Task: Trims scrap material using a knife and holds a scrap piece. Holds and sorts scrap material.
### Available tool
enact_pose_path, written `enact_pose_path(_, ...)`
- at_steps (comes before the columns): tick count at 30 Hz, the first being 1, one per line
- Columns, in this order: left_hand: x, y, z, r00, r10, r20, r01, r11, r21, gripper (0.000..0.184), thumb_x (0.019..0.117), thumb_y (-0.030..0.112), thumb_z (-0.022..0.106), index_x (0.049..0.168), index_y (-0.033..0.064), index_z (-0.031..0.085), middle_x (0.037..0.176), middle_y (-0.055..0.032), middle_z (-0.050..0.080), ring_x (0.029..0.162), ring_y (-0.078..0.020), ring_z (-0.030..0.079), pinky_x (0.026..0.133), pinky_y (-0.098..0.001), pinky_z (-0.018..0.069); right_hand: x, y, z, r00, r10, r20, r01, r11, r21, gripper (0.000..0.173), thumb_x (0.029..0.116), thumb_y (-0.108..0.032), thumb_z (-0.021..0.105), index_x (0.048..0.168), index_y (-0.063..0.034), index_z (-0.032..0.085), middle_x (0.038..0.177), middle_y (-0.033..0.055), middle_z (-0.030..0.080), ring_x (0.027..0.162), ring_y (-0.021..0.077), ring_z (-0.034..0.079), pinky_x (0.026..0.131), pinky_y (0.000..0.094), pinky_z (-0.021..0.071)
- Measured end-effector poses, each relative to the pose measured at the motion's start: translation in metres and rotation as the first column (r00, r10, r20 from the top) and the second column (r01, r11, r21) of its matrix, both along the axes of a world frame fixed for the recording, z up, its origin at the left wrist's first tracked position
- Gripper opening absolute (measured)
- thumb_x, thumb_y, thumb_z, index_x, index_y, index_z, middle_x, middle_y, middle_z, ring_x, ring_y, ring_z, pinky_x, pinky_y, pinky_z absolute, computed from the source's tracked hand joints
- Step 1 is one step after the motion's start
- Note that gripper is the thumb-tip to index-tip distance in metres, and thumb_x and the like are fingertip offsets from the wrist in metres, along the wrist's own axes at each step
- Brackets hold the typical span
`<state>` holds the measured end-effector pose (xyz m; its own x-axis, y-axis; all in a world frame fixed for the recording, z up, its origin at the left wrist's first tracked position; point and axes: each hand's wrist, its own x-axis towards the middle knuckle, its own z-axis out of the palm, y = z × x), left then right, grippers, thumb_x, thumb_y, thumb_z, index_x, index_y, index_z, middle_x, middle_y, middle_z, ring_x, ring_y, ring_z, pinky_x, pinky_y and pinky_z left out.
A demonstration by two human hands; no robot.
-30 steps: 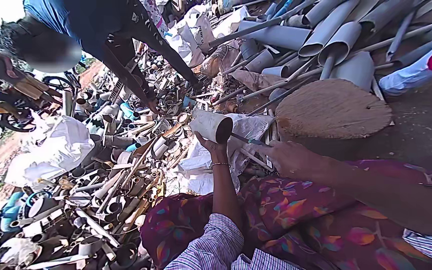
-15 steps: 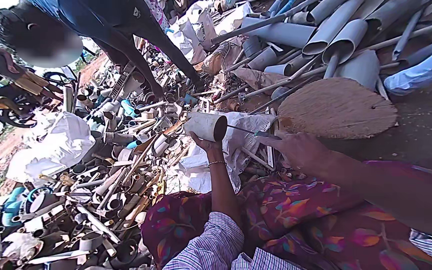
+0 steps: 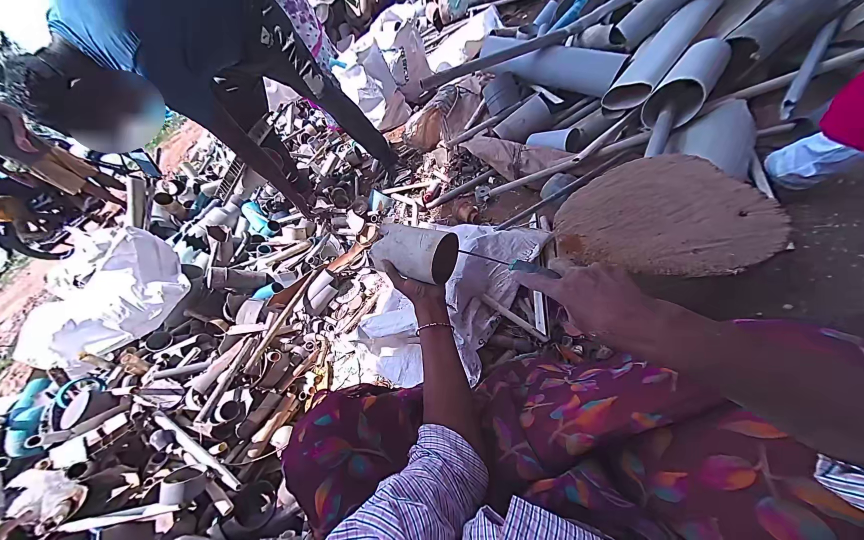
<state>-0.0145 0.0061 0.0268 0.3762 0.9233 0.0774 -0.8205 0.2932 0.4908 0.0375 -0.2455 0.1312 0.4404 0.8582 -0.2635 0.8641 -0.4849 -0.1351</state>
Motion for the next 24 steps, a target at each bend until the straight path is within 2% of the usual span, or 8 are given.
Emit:
enact_pose_path(4,0.000,-0.001,0.001,0.999,0.016,-0.036,-0.016,1.000,0.005,0.057,0.1077,0.056,0.023,0.143,0.0170,0.043,0.132,-0.0085,0.060,0.123,-0.0224,0.060,0.100,-0.0492,0.0522,0.006,-0.004,-0.004,0.987,0.109,-0.122,-0.106,0.994,0.031,0.069,0.0984,-0.002,0.060,0.158,-0.0300,0.040,0.127,0.0218,0.064,0.107,0.0414,0.065,0.089,0.0547,0.0506)
enact_pose_path(8,0.001,-0.002,0.003,0.998,0.038,-0.053,-0.038,0.999,-0.008,0.057,0.1079,0.056,0.022,0.142,0.0167,0.044,0.131,-0.0079,0.060,0.122,-0.0224,0.060,0.100,-0.0490,0.0523,0.003,-0.002,0.000,1.000,0.019,-0.006,-0.019,0.999,0.041,0.072,0.0956,0.003,0.062,0.157,-0.0277,0.043,0.126,0.0251,0.059,0.097,0.0445,0.065,0.079,0.0555,0.0521)
enact_pose_path(11,0.001,-0.002,0.004,0.995,0.062,-0.074,-0.062,0.998,-0.004,0.053,0.1091,0.052,0.024,0.141,0.0153,0.045,0.129,-0.0081,0.061,0.120,-0.0221,0.061,0.099,-0.0487,0.0529,0.006,-0.003,-0.001,0.992,0.087,-0.092,-0.088,0.996,-0.009,0.069,0.0984,-0.004,0.060,0.159,-0.0312,0.040,0.127,0.0211,0.063,0.108,0.0413,0.064,0.089,0.0554,0.0507)
enact_pose_path(15,0.001,-0.003,0.003,0.996,0.043,-0.073,-0.043,0.999,-0.002,0.053,0.1092,0.052,0.024,0.142,0.0158,0.045,0.131,-0.0088,0.060,0.122,-0.0228,0.060,0.101,-0.0497,0.0520,-0.001,0.001,-0.001,0.999,-0.010,0.033,0.009,1.000,0.017,0.077,0.0919,0.004,0.066,0.158,-0.0269,0.042,0.131,0.0257,0.057,0.098,0.0457,0.065,0.078,0.0558,0.0522)
enact_pose_path(17,0.001,-0.006,0.004,0.994,0.034,-0.106,-0.032,0.999,0.017,0.050,0.1099,0.050,0.025,0.143,0.0163,0.044,0.132,-0.0079,0.059,0.123,-0.0214,0.059,0.102,-0.0482,0.0517,0.002,0.001,-0.002,0.999,0.024,0.030,-0.024,1.000,-0.008,0.077,0.0931,0.007,0.062,0.159,-0.0276,0.041,0.130,0.0254,0.058,0.100,0.0456,0.065,0.079,0.0556,0.0525)
enact_pose_path(19,0.003,-0.008,0.006,0.990,0.050,-0.135,-0.046,0.998,0.030,0.047,0.1107,0.046,0.025,0.141,0.0149,0.043,0.129,-0.0080,0.060,0.119,-0.0206,0.061,0.100,-0.0469,0.0528,0.004,0.002,-0.002,0.996,0.079,-0.038,-0.082,0.994,-0.067,0.074,0.0960,0.002,0.061,0.158,-0.0318,0.040,0.129,0.0220,0.060,0.106,0.0427,0.064,0.084,0.0547,0.0526)
enact_pose_path(21,0.008,-0.008,0.009,0.986,0.065,-0.151,-0.066,0.998,-0.001,0.047,0.1107,0.046,0.025,0.138,0.0123,0.045,0.122,-0.0097,0.062,0.113,-0.0213,0.063,0.096,-0.0471,0.0542,0.002,0.004,-0.003,0.999,0.048,-0.005,-0.048,0.997,-0.057,0.076,0.0934,0.003,0.063,0.158,-0.0319,0.041,0.132,0.0241,0.058,0.102,0.0439,0.065,0.081,0.0553,0.0528)
enact_pose_path(24,0.004,-0.011,0.008,0.984,0.010,-0.177,-0.013,1.000,-0.017,0.050,0.1096,0.051,0.027,0.142,0.0160,0.044,0.131,-0.0081,0.060,0.121,-0.0216,0.060,0.101,-0.0486,0.0522,0.003,0.005,-0.008,0.999,0.014,0.048,-0.013,1.000,-0.017,0.074,0.0946,0.004,0.062,0.158,-0.0285,0.042,0.130,0.0265,0.057,0.098,0.0455,0.065,0.079,0.0559,0.0529)
